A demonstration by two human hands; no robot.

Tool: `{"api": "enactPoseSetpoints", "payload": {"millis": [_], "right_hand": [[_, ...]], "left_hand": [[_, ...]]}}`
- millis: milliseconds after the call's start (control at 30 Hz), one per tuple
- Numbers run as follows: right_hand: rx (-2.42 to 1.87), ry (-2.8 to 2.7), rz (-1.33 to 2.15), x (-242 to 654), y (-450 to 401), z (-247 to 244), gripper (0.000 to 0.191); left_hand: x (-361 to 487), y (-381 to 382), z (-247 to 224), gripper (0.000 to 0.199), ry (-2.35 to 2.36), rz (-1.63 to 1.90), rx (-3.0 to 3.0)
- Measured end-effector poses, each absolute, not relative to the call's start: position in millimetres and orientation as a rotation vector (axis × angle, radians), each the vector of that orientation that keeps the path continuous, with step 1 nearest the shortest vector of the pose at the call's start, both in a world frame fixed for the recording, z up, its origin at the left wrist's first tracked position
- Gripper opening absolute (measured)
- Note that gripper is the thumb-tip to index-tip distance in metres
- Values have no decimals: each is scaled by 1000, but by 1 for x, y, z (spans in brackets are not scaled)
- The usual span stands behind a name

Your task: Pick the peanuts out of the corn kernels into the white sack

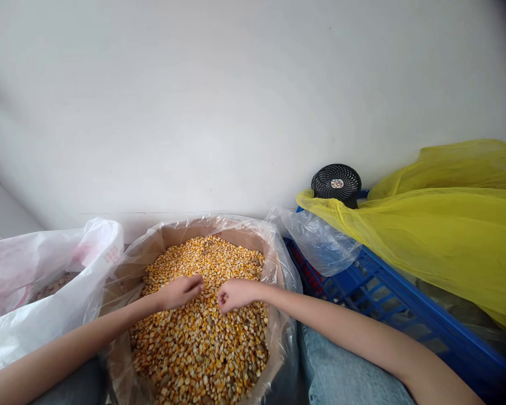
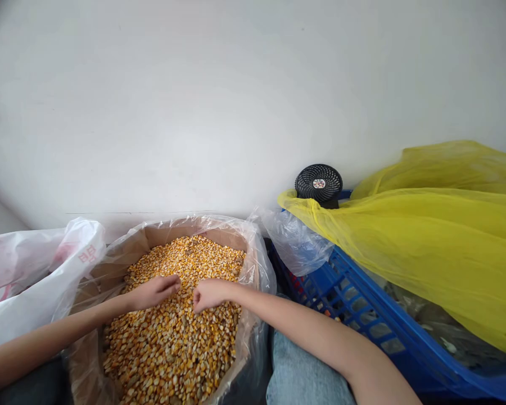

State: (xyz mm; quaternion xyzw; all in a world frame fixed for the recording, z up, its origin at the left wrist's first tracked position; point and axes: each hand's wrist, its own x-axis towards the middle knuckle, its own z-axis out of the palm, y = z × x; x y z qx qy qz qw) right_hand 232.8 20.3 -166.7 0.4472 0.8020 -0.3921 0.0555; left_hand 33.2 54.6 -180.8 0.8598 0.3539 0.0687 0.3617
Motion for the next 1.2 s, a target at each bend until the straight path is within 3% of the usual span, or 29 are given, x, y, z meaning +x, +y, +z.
{"api": "enactPoseSetpoints", "payload": {"millis": [167, 233, 300, 400, 467, 633, 767, 900, 1200], "right_hand": [[1195, 1640, -2750, 243, 34, -173, 11], [1093, 1419, -3003, 244, 39, -176, 13], [1171, 1357, -3027, 243, 42, -180, 24], [1508, 1607, -2708, 236, 42, -187, 39], [1585, 1951, -2327, 229, 39, -189, 39], [1249, 2718, -1036, 206, 27, -183, 29], [883, 2774, -291, 194, 19, -175, 31], [741, 2754, -172, 192, 18, -179, 31], [721, 2712, -301, 199, 17, -177, 30]], "left_hand": [[29, 67, -173, 35, 888, 299, 1179], [29, 65, -169, 34, 832, 301, 1080], [31, 59, -163, 28, 770, 259, 1129], [41, 40, -152, 32, 679, 95, 1399], [49, 24, -147, 30, 571, -32, 1753], [61, -14, -165, 22, -20, -271, 2905], [59, -24, -192, 15, -248, -427, 3168], [57, -18, -203, 8, -188, -377, 3217], [52, -8, -213, 8, -158, -134, 3238]]}}
